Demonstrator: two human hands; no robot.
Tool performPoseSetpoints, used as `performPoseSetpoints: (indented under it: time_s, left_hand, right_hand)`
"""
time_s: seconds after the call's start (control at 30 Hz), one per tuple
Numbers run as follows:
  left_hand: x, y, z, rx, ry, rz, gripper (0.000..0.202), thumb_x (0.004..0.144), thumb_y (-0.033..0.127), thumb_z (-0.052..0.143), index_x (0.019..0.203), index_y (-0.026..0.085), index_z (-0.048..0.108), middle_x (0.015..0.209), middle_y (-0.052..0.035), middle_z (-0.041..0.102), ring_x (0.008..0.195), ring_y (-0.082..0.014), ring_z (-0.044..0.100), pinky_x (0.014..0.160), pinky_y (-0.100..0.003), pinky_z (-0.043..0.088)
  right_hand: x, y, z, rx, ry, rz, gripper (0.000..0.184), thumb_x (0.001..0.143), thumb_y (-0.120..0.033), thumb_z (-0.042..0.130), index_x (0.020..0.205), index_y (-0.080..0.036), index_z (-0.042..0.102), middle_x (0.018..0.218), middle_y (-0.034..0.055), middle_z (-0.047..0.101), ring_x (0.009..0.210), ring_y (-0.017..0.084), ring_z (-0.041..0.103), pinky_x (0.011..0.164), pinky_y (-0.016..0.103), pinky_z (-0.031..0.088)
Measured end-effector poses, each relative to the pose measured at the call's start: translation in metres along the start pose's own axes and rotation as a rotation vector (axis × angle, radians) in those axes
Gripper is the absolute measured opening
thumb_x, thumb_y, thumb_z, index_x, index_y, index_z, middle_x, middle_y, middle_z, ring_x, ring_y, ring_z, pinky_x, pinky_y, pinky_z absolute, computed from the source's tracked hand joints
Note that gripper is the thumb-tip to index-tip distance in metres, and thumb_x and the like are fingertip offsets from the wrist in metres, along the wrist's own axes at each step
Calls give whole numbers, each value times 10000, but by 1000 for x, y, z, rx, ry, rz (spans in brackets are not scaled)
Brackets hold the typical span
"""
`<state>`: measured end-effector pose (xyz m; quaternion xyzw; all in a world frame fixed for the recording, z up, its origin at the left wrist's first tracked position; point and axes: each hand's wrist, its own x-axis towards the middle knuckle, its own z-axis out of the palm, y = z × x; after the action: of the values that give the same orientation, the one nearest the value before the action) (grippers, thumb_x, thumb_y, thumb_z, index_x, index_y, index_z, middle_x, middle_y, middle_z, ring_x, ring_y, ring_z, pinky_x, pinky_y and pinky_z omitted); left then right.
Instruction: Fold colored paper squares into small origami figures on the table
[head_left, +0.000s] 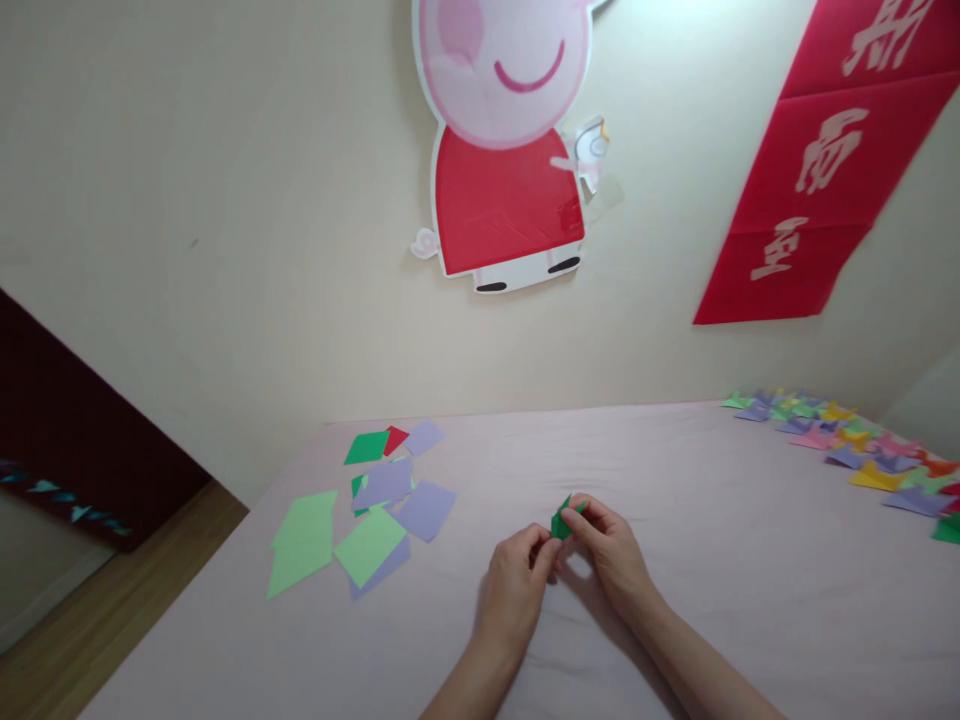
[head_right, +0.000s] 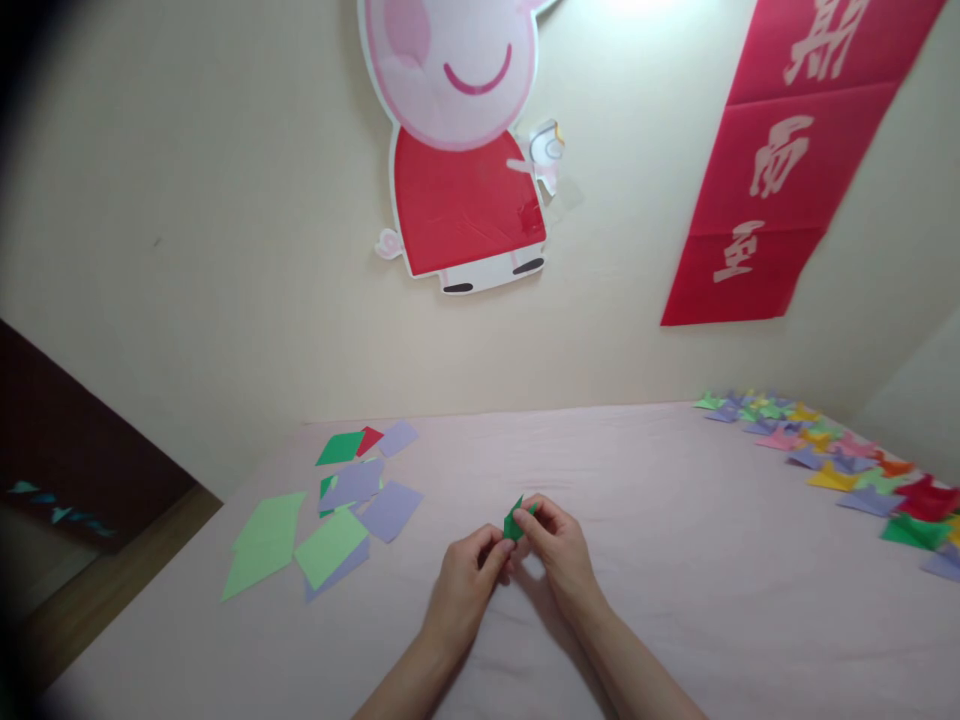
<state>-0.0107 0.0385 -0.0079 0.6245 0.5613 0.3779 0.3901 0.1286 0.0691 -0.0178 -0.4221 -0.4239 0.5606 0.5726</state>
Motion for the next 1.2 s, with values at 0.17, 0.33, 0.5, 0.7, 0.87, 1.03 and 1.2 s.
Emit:
performPoseSetpoints:
  time_s: [0.17,0.33,0.5,0.7,0.87,1.03,1.2]
  left_hand:
    - [8,8,-9,8,134,158,99,858,199,578,931,219,643,959,-25,647,904,-182,584,750,-269,425]
    - [16,17,-14,-30,185,266,49,874,190,583,841,207,616,890,-9,628,869,-172,578,736,-277,420]
    - [17,16,-12,-18,179,269,72,871,185,597,802,200,612,845,-5,627,841,-170,572,727,-282,404]
    - [15,19,-13,-4,160,237,65,865,178,591,808,196,616,843,-4,628,839,-166,577,735,-278,401]
    - [13,22,-15,52,180,192,86,850,228,645,778,193,614,828,-1,626,834,-169,575,747,-280,398]
    - [11,21,-13,58,250,191,128,858,247,633,749,196,588,796,4,603,800,-165,562,744,-276,401]
    - [11,17,-10,54,257,159,124,858,236,590,741,197,588,781,3,598,788,-164,561,720,-270,392]
  right_hand:
    - [3,-2,-2,-97,53,-36,357,666,-505,792,688,-194,619,526,-60,460,461,90,356,433,228,260]
    - [-1,-1,3,-135,-28,14,394,691,-557,752,765,-188,637,515,-43,541,404,85,402,379,204,267]
    - [-3,5,2,-145,-52,47,397,706,-562,737,809,-193,634,485,-39,571,377,93,437,358,190,315]
    - [-2,11,-1,-172,-63,27,362,748,-542,713,855,-201,653,515,-36,572,384,105,457,348,198,326]
    - [-3,6,1,-240,-67,-198,199,809,-405,697,795,-207,688,787,17,649,509,108,520,450,229,407]
    - [-5,0,2,-413,-116,-401,108,850,-234,628,788,-217,714,799,26,649,642,138,564,552,237,421]
    - [-4,2,0,-464,-91,-473,134,852,-175,599,839,-228,721,844,30,647,715,146,583,566,224,421]
